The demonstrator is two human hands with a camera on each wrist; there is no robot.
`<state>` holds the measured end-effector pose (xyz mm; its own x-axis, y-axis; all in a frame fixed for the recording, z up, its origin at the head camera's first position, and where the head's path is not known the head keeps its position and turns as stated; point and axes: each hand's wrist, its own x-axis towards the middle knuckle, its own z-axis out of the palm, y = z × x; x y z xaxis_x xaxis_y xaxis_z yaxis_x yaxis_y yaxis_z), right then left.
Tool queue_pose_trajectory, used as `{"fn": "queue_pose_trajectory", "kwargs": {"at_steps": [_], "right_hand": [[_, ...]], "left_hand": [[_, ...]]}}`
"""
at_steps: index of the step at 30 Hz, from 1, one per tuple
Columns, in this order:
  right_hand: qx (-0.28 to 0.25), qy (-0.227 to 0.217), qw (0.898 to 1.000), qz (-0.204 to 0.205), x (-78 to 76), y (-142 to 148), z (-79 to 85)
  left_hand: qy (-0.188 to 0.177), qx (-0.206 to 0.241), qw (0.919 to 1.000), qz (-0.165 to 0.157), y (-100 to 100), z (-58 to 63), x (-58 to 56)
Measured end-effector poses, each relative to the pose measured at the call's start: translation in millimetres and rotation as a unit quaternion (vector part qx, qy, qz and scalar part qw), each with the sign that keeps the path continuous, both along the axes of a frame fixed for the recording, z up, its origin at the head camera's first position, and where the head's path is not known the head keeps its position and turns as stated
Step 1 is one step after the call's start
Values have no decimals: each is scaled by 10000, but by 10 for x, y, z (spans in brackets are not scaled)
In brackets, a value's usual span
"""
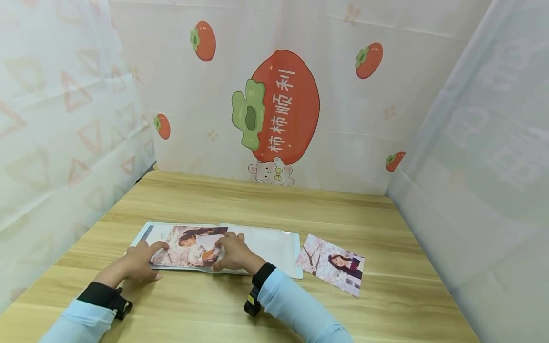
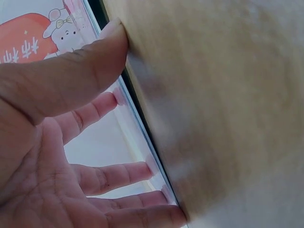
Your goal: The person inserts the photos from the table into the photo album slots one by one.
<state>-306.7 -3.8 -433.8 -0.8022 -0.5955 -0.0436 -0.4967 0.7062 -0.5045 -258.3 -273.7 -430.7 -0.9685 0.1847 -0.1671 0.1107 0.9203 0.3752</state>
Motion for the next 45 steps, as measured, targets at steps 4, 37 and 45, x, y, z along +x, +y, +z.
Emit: {"fn": "queue_pose_trajectory", "kwargs": {"at_steps": [4,37,45], "right_hand": [[170,226,9996,79,-18,-79,24],[1211,1036,9870,188,-58,-506,-83],[1542,1084,9820,158,-30,-595,-74]], "left_hand": [[34,7,10000,-20,-6,6,-4],[-87,197,9997,78,-36,-28,-37],[-62,126,9998,106,-37,-58,-55]]}}
